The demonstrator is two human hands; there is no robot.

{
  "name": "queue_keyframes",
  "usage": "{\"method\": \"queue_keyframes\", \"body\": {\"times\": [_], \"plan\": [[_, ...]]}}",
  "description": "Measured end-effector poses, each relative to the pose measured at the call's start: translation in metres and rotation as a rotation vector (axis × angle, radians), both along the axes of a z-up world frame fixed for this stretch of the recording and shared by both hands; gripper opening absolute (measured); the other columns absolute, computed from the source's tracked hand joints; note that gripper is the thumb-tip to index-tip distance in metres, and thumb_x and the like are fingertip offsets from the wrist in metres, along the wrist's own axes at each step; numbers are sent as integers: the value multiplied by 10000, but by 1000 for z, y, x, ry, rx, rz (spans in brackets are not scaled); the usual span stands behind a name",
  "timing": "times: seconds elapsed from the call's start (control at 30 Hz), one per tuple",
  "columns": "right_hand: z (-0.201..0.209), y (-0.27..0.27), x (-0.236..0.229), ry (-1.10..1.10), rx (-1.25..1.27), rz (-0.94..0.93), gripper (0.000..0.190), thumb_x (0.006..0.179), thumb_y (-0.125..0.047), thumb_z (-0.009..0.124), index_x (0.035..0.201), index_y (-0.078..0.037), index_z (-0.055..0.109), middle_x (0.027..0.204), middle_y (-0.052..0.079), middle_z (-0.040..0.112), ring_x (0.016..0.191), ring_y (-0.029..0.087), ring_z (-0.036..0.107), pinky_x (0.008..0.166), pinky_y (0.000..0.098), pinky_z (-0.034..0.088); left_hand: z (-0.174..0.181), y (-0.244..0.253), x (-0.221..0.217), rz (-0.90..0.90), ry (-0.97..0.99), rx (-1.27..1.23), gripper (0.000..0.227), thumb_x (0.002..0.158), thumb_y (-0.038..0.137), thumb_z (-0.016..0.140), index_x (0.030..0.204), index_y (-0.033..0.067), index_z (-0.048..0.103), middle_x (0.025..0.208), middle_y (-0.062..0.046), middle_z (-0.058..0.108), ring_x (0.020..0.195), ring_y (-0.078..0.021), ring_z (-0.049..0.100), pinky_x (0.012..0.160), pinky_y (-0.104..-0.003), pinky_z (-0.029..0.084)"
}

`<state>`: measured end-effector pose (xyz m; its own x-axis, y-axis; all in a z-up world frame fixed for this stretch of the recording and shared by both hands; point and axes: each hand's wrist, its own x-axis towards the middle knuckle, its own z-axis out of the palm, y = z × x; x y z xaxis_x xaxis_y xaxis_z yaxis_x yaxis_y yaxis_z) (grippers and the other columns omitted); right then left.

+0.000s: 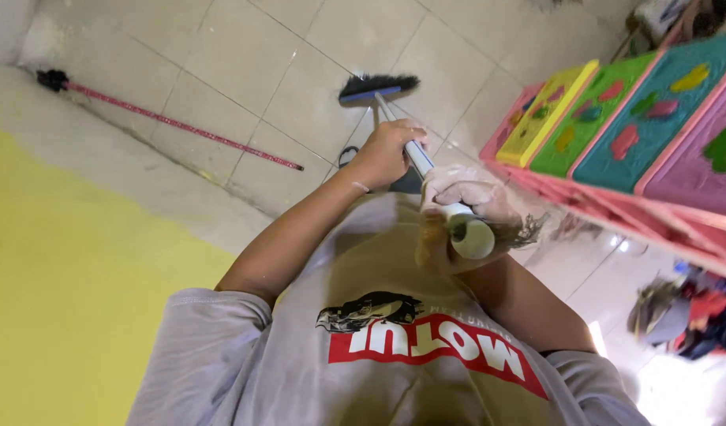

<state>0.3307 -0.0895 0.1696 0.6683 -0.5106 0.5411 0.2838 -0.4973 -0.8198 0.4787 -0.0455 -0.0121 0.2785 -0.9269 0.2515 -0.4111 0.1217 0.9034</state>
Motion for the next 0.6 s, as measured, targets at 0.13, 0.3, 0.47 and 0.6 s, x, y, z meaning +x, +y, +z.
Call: {"method": "queue_keyframes", "body": {"times": [0.13, 0.3, 0.47, 0.6], "plan": [[-1, 8, -8, 54, 158, -86, 177, 1003, -28, 579, 1097, -9, 430, 862, 113, 630, 732, 157, 626, 636, 279, 528, -2, -12, 4, -96, 28, 61, 238, 747, -113, 638, 924, 30, 707, 940, -152, 702, 916, -381, 677, 800, -413, 550], [-3, -3, -7, -43, 117, -171, 174, 1006, -15, 546, 1105, -3, 403, 909, 170, 570, 734, 206, 589, 680, 375, 568, -4, -38, 2, -194, 46, 27, 246, 741, -113, 635, 939, 24, 689, 959, -152, 703, 953, -383, 660, 840, -421, 531], [-2, -31, -11, 0, 147, -161, 161, 978, -7, 539, 1088, -10, 422, 908, 149, 572, 766, 258, 611, 694, 419, 579, -11, -70, -3, -235, 32, 3, 244, 741, -115, 666, 939, 28, 664, 965, -153, 697, 965, -396, 637, 846, -430, 509], [3, -60, -12, 28, 164, -147, 164, 969, 13, 546, 1078, -17, 427, 915, 157, 579, 792, 276, 631, 731, 468, 600, -19, -100, -4, -250, 50, -58, 192, 846, -81, 727, 956, 42, 628, 940, -98, 691, 918, -331, 663, 951, -439, 506]]}}
